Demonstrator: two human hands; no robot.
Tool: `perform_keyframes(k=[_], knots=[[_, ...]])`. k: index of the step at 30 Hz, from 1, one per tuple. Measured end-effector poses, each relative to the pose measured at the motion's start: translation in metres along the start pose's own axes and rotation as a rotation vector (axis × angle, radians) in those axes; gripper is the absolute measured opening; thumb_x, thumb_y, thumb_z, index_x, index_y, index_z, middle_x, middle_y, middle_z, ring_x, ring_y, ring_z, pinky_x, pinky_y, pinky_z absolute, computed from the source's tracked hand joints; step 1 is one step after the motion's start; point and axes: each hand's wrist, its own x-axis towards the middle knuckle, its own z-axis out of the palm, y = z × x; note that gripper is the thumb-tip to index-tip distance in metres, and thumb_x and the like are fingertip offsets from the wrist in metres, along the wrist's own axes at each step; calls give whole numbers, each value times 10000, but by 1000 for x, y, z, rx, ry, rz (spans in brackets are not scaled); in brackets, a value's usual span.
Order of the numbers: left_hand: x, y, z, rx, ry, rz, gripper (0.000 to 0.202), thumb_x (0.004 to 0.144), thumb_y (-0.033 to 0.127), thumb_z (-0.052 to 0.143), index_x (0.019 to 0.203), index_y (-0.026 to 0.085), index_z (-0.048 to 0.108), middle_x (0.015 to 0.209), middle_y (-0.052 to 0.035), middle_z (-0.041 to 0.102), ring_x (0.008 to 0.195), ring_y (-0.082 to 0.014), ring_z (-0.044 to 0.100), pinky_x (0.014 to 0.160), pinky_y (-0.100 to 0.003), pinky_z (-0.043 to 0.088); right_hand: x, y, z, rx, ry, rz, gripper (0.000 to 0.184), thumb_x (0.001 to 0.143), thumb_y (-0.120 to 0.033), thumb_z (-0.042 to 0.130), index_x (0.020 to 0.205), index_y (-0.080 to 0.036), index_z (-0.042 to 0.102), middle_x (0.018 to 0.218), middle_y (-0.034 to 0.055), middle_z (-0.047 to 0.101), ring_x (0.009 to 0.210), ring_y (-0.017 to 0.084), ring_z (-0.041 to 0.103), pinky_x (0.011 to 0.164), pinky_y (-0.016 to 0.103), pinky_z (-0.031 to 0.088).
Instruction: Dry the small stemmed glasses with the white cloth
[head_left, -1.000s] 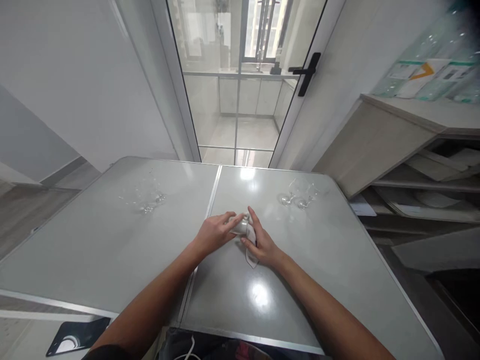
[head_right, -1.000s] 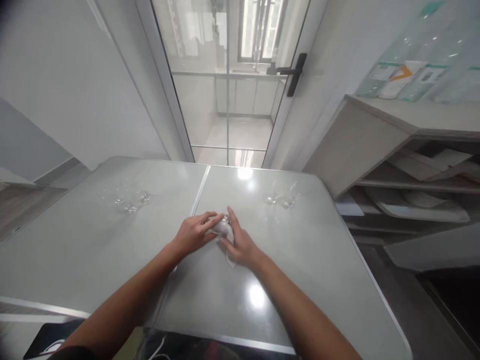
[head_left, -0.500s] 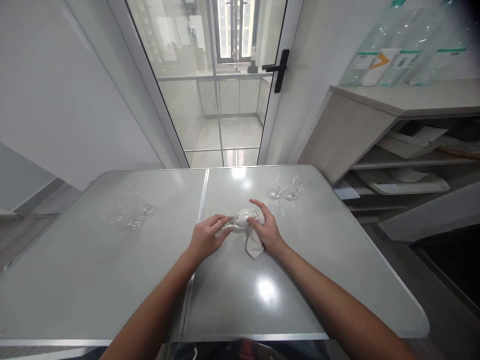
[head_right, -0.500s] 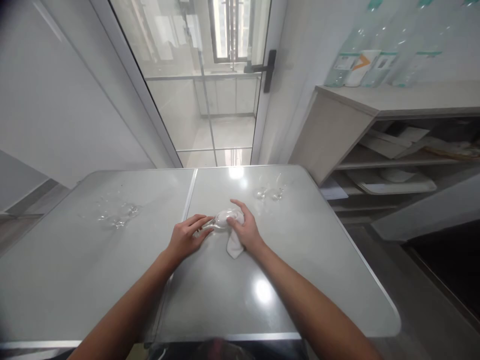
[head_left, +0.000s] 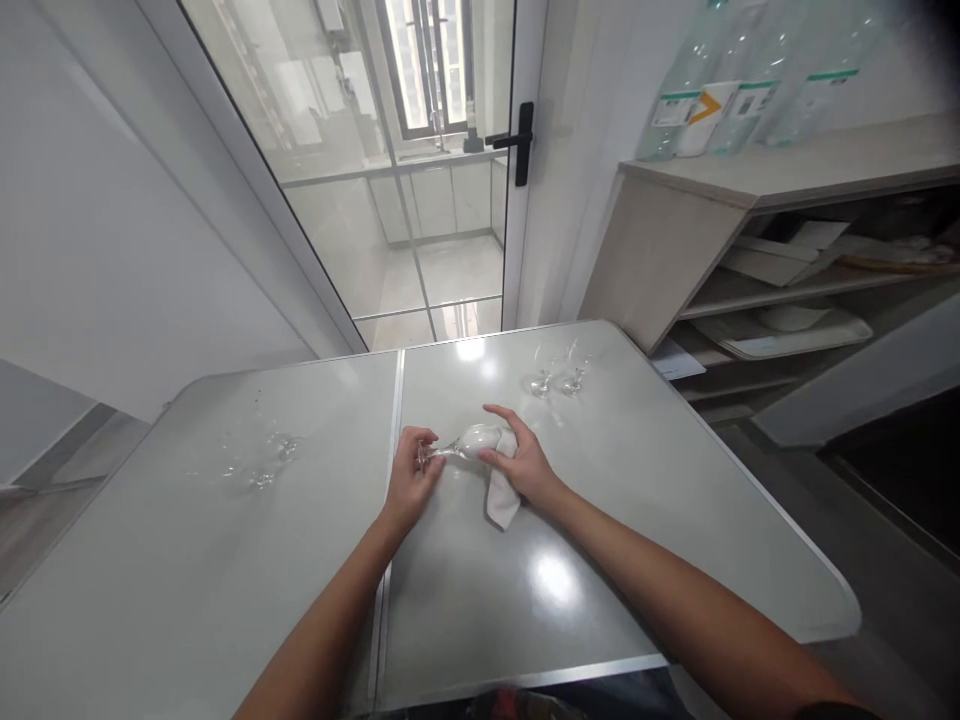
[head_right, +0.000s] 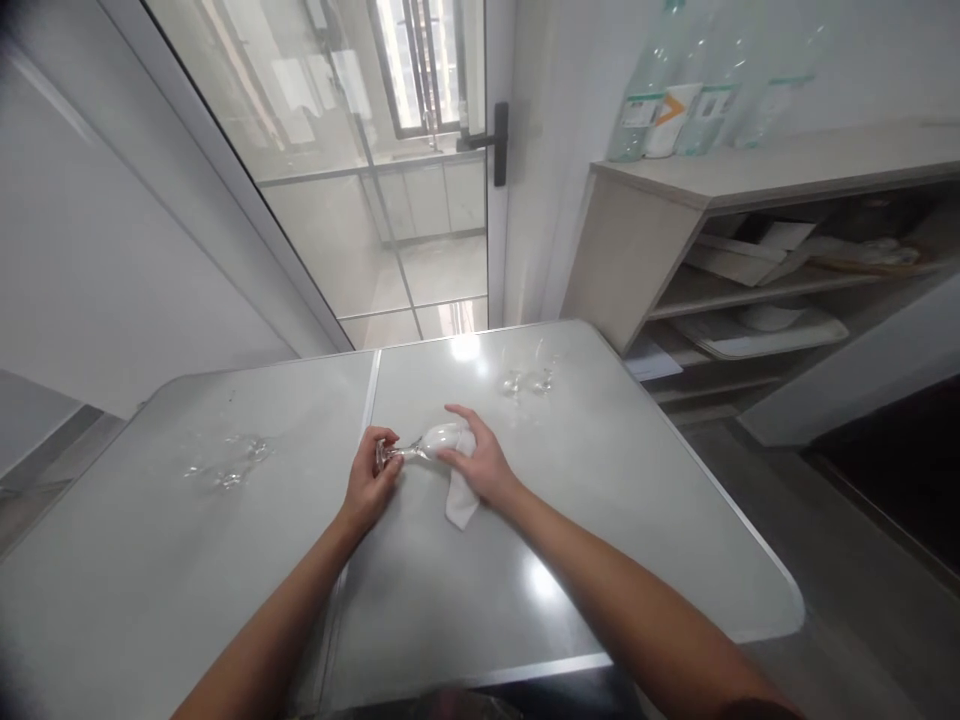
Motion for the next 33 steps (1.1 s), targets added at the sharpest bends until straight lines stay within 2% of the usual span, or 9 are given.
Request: perform_keyframes(k=[2, 4, 10, 15, 18, 23, 26, 29, 33], knots=[[-1, 0, 3, 44, -25, 44, 272, 898, 414, 649, 1062, 219, 555, 978, -27, 545, 669, -106, 506, 606, -233, 459, 3, 0, -1, 85, 34, 79, 712, 835, -426, 753, 1461, -261, 458, 1004, 36, 708, 874, 238, 679, 833, 381, 563], [-1, -3, 5, 25, -21, -20, 222, 941, 412, 598, 1024, 222, 519, 866, 9, 512, 592, -88, 446, 554, -216, 416, 5, 0, -3, 87, 19, 88, 725, 824, -427, 761, 1462, -264, 458, 1034, 40, 705, 875, 236, 676, 826, 375, 564], [2, -8, 6, -270, -35, -319, 293, 981, 520, 487, 921, 245, 404, 633, 97, 337, 422, -68, 268, 381, -183, 258, -1, 0, -2, -126, -128, -130, 624, 808, -341, 776, 1392, -300, 559, 1235, 36, 681, 1051, 242, 662, 1012, 411, 483], [3, 0, 3, -133, -52, -184, 298, 910, 458, 632, 1008, 239, 455, 715, 73, 455, 479, -69, 378, 455, -197, 330, 4, 1, -2, 38, 38, 20, 683, 797, -401, 783, 1407, -253, 514, 1069, 39, 701, 891, 225, 672, 856, 368, 549], [3, -1, 2, -39, -73, -132, 286, 893, 428, 661, 969, 233, 466, 716, 65, 466, 506, -80, 406, 487, -207, 338, 7, 0, -6, 69, 45, 78, 693, 814, -435, 762, 1422, -248, 488, 917, 18, 692, 796, 217, 659, 781, 358, 559], [2, -10, 1, -24, -55, -176, 279, 926, 467, 604, 892, 235, 452, 583, 91, 399, 450, -99, 368, 465, -220, 295, 6, -4, -10, -81, -31, -91, 775, 756, -392, 820, 1447, -267, 491, 1290, 76, 636, 1074, 260, 648, 989, 414, 503], [3, -12, -1, -23, -89, -217, 284, 950, 488, 564, 894, 233, 453, 560, 98, 390, 439, -101, 366, 470, -218, 299, 5, -4, -10, -101, -67, -144, 776, 749, -394, 829, 1440, -261, 501, 1370, 90, 598, 1166, 280, 617, 1023, 430, 481], [4, -7, -1, 31, -64, -128, 268, 918, 446, 632, 957, 224, 485, 714, 57, 505, 536, -100, 444, 528, -217, 358, 6, -3, -9, -76, -19, -82, 734, 757, -412, 823, 1411, -266, 523, 1296, 74, 633, 1070, 257, 645, 958, 400, 515], [4, 1, 1, 145, -101, 35, 221, 883, 363, 681, 966, 220, 535, 819, 22, 523, 627, -111, 485, 571, -222, 408, 8, 0, -9, 8, 51, 28, 683, 797, -440, 782, 1396, -255, 513, 955, 16, 679, 797, 201, 640, 785, 343, 546]])
